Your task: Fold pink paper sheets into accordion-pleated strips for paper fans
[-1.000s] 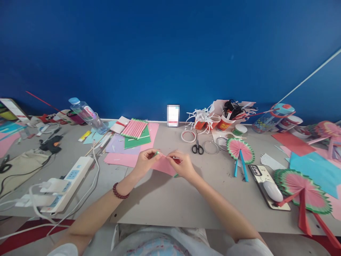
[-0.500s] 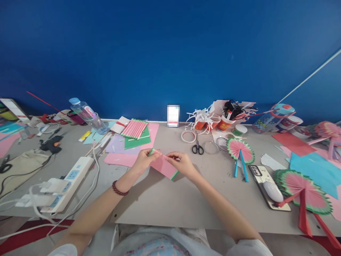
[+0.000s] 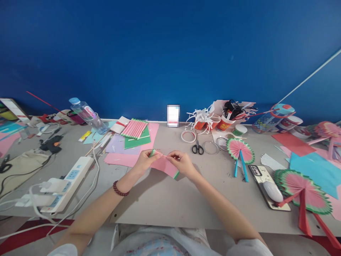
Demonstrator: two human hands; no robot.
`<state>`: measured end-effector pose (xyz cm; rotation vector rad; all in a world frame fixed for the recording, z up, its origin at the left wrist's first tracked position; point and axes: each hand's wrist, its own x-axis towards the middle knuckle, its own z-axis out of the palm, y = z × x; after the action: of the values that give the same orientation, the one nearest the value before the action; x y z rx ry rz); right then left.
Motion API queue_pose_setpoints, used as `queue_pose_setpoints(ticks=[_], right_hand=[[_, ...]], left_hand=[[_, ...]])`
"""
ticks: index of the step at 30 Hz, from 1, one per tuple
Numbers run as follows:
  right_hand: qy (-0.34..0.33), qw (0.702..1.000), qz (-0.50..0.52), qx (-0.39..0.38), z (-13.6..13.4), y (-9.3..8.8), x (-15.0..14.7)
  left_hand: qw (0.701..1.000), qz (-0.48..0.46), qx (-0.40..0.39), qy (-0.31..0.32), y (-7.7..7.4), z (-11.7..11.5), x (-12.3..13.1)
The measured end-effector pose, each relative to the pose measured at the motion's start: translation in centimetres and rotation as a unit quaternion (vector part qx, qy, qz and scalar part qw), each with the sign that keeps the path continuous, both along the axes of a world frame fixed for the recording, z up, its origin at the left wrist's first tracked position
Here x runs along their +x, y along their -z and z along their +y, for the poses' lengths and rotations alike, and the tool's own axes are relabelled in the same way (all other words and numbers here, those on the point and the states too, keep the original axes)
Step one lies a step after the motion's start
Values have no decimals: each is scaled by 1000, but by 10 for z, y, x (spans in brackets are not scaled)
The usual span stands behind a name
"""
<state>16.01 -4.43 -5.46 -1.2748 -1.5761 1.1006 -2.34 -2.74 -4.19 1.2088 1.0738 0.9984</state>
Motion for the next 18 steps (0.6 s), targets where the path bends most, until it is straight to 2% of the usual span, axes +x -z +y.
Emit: queue_pose_setpoints(ticks=[6,12,18], right_hand=[[22,997,-31,72,-3,-6,-2],[17,1000,23,-13,4,1,7],[-26,997,36,-71,6,-4,14]], left_hand=[[1000,-13,-8,17,2,1,0],[999,-23,-24,-20,6,6,-3],[1000,-20,-13,-14,12,11,-7]])
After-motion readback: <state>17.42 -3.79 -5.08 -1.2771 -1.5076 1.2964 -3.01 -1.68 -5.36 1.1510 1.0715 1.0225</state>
